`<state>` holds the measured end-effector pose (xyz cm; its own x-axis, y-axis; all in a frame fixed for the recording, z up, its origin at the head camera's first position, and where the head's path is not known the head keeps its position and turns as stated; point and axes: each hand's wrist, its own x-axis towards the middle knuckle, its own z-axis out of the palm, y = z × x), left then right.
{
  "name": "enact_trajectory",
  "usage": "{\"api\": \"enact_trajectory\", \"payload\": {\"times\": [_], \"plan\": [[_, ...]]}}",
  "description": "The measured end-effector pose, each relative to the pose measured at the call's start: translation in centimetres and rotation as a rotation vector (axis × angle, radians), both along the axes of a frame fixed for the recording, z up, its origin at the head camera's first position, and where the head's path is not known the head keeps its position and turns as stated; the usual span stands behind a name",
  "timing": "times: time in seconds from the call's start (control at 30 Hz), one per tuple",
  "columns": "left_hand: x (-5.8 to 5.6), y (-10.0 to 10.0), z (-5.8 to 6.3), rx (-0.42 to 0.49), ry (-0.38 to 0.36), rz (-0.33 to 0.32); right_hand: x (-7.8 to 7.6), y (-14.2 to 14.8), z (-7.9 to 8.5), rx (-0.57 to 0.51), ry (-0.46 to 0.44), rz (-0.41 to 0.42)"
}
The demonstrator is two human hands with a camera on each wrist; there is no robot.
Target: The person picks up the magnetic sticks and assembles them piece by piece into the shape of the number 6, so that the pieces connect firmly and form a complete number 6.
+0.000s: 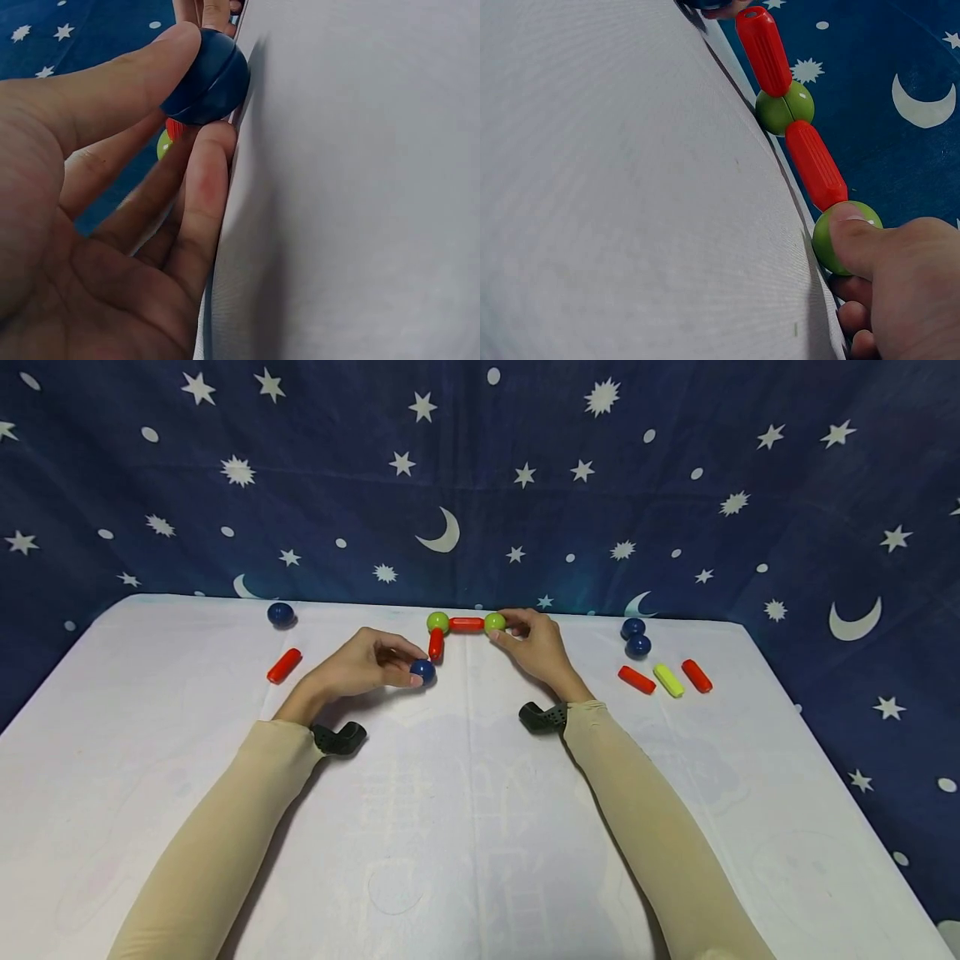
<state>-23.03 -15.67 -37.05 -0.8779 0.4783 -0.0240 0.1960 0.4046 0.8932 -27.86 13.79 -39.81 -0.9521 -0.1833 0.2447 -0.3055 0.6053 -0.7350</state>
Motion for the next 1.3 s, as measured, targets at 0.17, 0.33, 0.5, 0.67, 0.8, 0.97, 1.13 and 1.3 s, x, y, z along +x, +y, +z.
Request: {"api": "enact_trajectory", "payload": {"times": [0.17,0.33,0.5,0.67,0.8,0.97,1.13,1.3], "plan": [[-0.1,0.2,-0.1,0.011,0.0,0.008,0.0,0.0,0.0,0.001,-0.007,-0.003],[0.0,0.4,-0.1,0.011,-0.008,0.039,0.1,0.0,0.0,-0.005,0.001,0.002],[0.0,0.5,-0.3,0.013,-0.005,0.067,0.1,0.0,0.1,-0.001,0.011,0.01],[-0.1,0.7,-0.3,-0.003,0.002,0.082,0.1,0.0,0.1,0.0,0.012,0.013],[0.1,0.9,-0.2,-0.01,0.005,0.094,0.1,0.0,0.1,0.0,0.005,0.01],[0.2,1.1,-0.2,-0.012,0.008,0.1,0.1,-0.1,0.1,0.008,-0.008,0.005],[0.2,1.1,-0.2,-0.025,0.02,0.098,0.2,-0.2,0.3,0.011,-0.013,0.01],[0.2,1.2,-0.1,-0.037,0.024,0.103,0.1,-0.2,0.4,0.018,-0.011,0.011]]}}
